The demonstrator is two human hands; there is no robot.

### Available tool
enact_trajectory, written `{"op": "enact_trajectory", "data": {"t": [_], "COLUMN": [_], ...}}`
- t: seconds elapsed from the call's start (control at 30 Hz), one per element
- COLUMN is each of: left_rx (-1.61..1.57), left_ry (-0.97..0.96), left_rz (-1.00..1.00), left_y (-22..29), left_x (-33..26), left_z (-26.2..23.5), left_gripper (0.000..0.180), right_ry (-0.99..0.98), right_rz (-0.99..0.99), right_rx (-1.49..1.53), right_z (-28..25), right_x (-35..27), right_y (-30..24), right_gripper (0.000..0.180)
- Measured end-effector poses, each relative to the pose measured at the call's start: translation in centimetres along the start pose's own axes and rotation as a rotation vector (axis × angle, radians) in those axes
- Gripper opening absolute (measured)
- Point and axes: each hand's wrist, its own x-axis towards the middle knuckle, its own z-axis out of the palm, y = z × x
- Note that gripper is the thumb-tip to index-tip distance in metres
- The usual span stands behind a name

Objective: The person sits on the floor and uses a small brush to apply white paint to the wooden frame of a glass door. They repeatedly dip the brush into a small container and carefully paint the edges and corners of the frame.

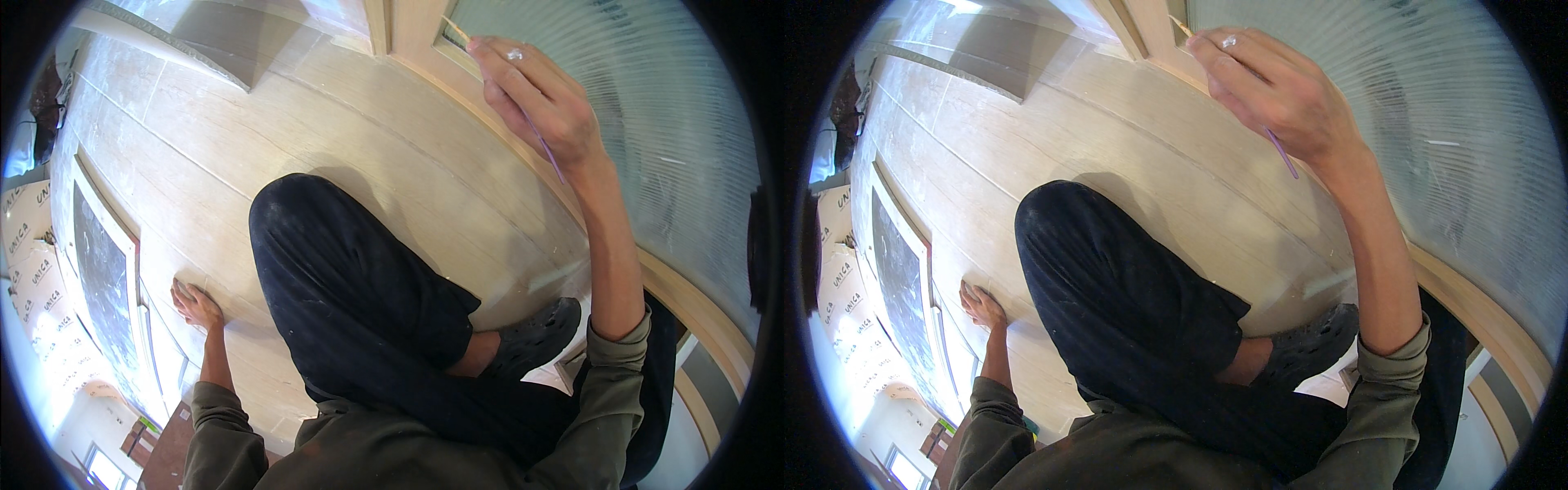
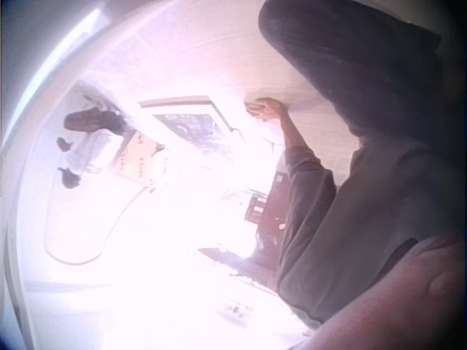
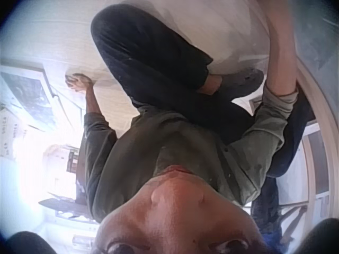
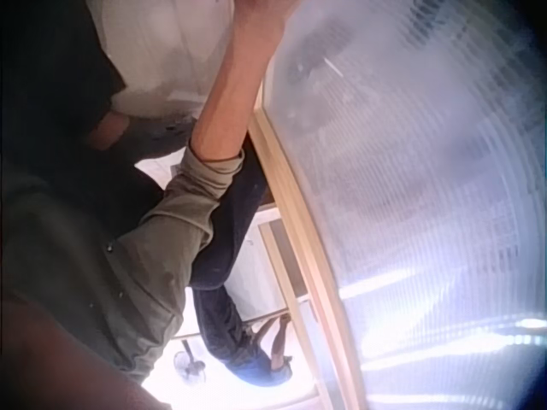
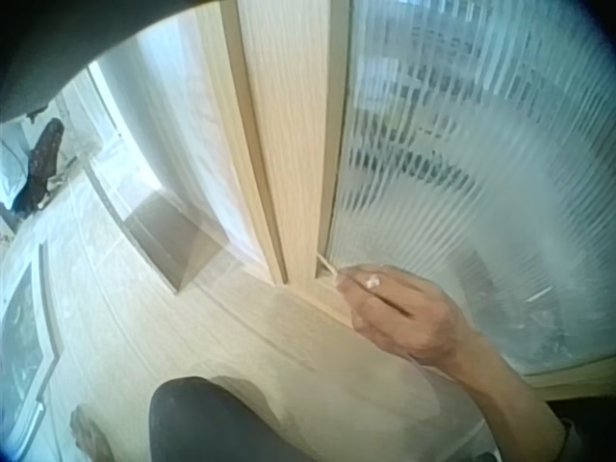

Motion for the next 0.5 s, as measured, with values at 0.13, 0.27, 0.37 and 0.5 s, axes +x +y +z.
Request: {"op": "enact_trajectory", "data": {"t": [0.13, 0.27, 0.37, 0.5], "left_rx": [-0.010, -0.005, -0.002, -0.011], "left_ry": [-0.011, -0.006, -0.004, 0.004], "left_rz": [-0.006, -0.011, -0.012, -0.006], "left_y": [0.45, 0.28, 0.48, 0.42], "left_x": [-0.11, -0.05, -0.07, -0.17], "left_z": [-0.21, -0.11, -0.12, -0.09], "left_gripper": [0.049, 0.050, 0.050, 0.051], "right_ry": [-0.023, -0.019, -0.014, 0.026], "right_rz": [0.006, -0.020, -0.012, 0.000], "right_rx": [-0.007, -0.008, -0.004, 0.008], "right_z": [0.00, -0.13, -0.05, -0.10], "right_x": [-0.23, -0.08, -0.10, 0.09], "right_y": [-0.02, 0.05, 0.08, 0.04], "right_gripper": [0.037, 0.038, 0.037, 0.036]}}
